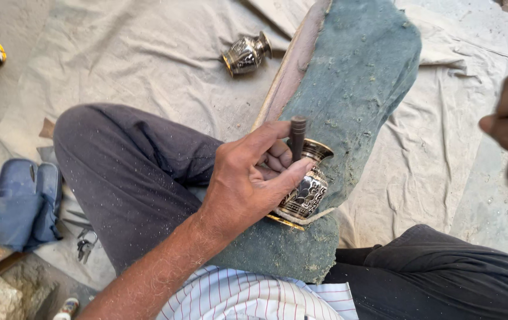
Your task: The person sits on the ground with a small decorated metal vase strapped to a sandbag on their lap. They hold a punch against the vase surface and repeatedly strike it with a wooden mallet, repositioning the punch to work different areas of the pattern, and briefly turn the vase to reach other sides.
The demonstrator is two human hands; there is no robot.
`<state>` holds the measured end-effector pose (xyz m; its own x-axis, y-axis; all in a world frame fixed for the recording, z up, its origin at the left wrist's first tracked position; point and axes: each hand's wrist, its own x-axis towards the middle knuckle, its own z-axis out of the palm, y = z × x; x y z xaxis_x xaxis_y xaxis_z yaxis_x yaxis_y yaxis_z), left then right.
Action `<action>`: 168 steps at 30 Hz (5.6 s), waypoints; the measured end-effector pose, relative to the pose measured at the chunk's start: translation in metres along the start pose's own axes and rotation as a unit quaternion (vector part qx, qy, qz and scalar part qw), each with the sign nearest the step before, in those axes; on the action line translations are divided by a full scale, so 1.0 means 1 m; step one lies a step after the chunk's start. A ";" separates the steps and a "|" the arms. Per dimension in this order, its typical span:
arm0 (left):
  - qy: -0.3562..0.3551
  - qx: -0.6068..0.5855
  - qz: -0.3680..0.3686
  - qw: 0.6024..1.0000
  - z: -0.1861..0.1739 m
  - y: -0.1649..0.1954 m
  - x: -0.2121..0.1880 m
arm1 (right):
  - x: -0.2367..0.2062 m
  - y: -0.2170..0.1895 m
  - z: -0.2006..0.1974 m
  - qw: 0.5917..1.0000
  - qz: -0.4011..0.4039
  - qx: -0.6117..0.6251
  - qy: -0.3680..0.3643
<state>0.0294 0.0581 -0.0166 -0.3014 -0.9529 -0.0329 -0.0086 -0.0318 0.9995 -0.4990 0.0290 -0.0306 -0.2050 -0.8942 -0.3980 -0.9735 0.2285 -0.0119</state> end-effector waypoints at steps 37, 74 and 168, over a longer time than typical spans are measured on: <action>-0.303 0.112 0.228 0.919 0.001 0.011 0.041 | -0.259 -0.184 0.022 0.843 0.085 0.512 0.145; -0.438 0.142 0.263 0.848 0.007 0.028 0.064 | -0.322 -0.149 0.067 0.973 0.204 0.077 0.071; -0.335 0.088 0.241 0.907 0.002 0.016 0.060 | -0.244 -0.162 -0.001 0.988 0.140 0.022 0.059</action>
<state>0.0095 0.0005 -0.0030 -0.8213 -0.4450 0.3570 0.1439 0.4439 0.8845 -0.2917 0.2102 0.0692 -0.4792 -0.8311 -0.2821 -0.8718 0.4880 0.0429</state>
